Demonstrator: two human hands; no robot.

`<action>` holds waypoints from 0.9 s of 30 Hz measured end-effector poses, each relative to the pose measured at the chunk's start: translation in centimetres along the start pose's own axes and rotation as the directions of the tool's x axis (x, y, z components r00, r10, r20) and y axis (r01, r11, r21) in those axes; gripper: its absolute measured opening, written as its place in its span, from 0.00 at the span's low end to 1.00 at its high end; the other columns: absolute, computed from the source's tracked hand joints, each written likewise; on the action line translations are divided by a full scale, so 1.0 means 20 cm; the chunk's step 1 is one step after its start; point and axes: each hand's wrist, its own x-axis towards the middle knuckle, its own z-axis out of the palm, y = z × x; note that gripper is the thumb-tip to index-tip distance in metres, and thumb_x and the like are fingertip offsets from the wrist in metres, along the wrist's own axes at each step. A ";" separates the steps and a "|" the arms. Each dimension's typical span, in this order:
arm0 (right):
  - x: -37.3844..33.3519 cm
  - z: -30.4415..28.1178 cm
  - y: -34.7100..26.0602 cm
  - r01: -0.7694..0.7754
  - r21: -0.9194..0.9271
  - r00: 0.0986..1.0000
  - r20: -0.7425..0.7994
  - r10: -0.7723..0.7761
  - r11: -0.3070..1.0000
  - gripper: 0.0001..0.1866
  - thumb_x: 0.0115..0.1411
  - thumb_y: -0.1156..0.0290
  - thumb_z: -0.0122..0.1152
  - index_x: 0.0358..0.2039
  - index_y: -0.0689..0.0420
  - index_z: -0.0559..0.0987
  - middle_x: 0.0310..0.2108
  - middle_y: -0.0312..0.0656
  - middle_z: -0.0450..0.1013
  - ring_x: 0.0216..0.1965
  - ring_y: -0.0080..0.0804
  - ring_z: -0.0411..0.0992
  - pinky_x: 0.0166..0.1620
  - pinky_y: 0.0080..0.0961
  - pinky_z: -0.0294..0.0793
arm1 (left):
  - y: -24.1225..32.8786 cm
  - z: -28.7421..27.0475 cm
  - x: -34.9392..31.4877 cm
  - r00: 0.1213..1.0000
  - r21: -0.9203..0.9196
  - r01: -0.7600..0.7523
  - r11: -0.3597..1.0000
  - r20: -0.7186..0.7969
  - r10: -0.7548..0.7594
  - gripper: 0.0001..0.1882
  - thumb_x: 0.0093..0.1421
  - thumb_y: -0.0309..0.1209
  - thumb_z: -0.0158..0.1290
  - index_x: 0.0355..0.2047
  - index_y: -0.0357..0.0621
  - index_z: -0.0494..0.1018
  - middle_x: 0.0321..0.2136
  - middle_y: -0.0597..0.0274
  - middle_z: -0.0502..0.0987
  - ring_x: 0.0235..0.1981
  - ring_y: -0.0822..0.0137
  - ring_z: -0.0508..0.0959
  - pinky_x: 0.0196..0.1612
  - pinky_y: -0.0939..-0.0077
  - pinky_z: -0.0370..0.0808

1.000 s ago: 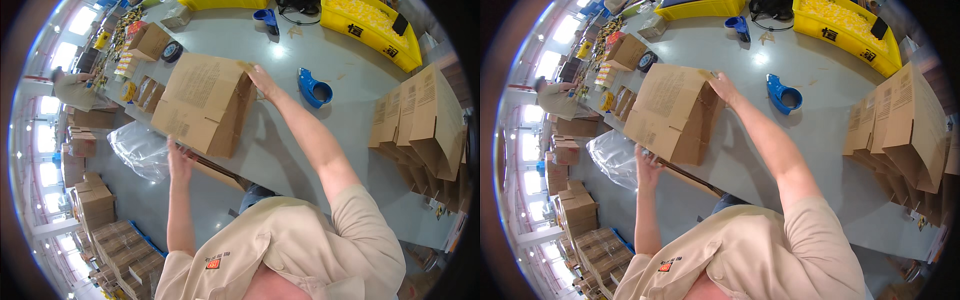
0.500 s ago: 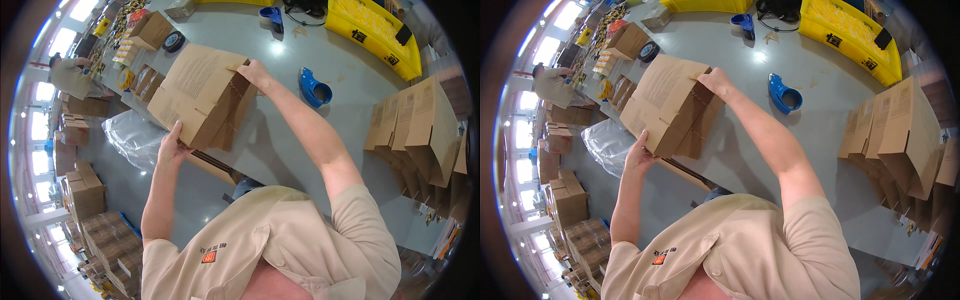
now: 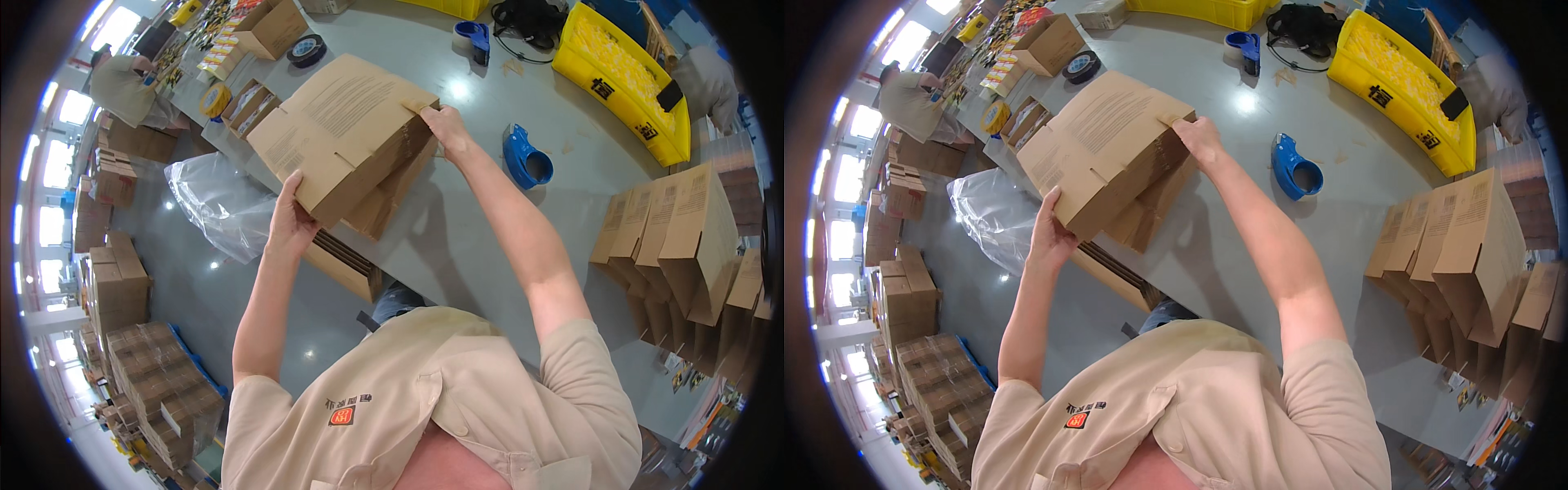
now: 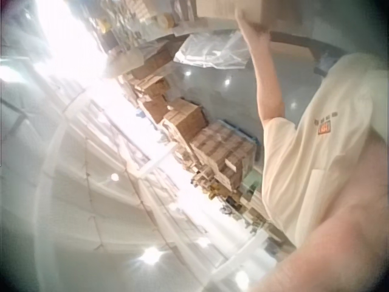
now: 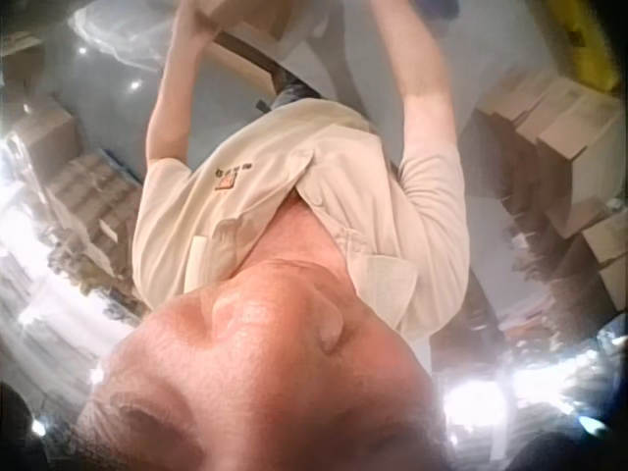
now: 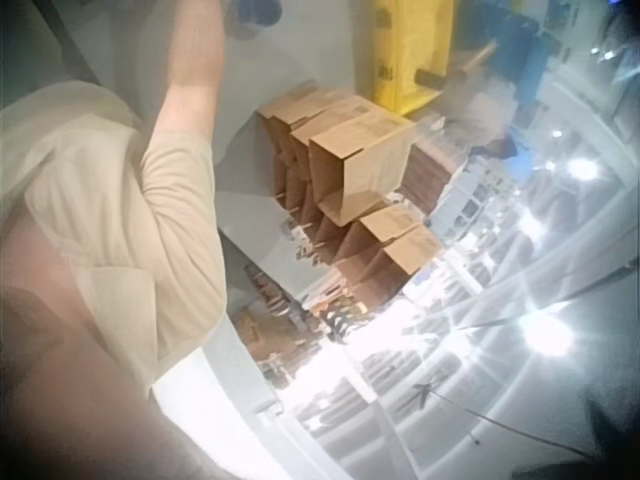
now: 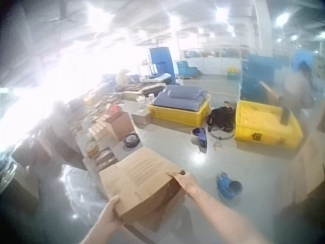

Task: The person folds flat cardboard sheets into small boxes and seals them with a tape gun. Then they pick up small packaged items from the table and place them into the assembled boxes.

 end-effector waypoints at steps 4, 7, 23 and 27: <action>0.00 -0.07 0.02 0.083 -0.166 0.992 -0.076 -0.097 0.983 0.24 0.62 0.55 0.60 0.49 0.63 0.78 0.46 0.43 0.77 0.48 0.32 0.74 0.52 0.32 0.73 | -0.01 0.03 -0.02 0.989 -0.083 -0.147 0.986 0.018 0.149 0.29 0.62 0.46 0.59 0.57 0.43 0.70 0.50 0.60 0.78 0.51 0.62 0.78 0.52 0.60 0.77; -0.11 -0.12 0.02 0.272 0.379 0.931 -0.337 -0.142 0.885 0.25 0.66 0.57 0.52 0.54 0.66 0.73 0.45 0.46 0.75 0.50 0.39 0.74 0.53 0.39 0.74 | 0.02 0.05 -0.10 0.960 -0.133 -0.257 0.957 0.078 0.268 0.28 0.62 0.45 0.58 0.56 0.42 0.70 0.48 0.59 0.79 0.49 0.61 0.80 0.52 0.60 0.78; -0.66 -0.13 -0.12 -0.514 0.767 0.746 0.621 -0.242 0.383 0.35 0.70 0.51 0.54 0.62 0.69 0.59 0.52 0.50 0.64 0.60 0.47 0.65 0.67 0.42 0.67 | -0.38 0.44 -0.28 0.615 0.163 0.364 0.917 0.697 -0.368 0.48 0.62 0.64 0.47 0.69 0.39 0.56 0.64 0.49 0.66 0.60 0.48 0.71 0.59 0.46 0.70; -0.62 -0.35 -0.24 -0.058 0.441 0.997 0.070 0.030 0.896 0.35 0.68 0.49 0.57 0.63 0.65 0.65 0.55 0.47 0.69 0.53 0.41 0.72 0.59 0.40 0.76 | -0.02 0.07 -0.18 0.725 -0.144 0.188 0.972 0.687 -0.038 0.51 0.65 0.68 0.39 0.70 0.33 0.53 0.62 0.45 0.67 0.56 0.52 0.75 0.54 0.56 0.75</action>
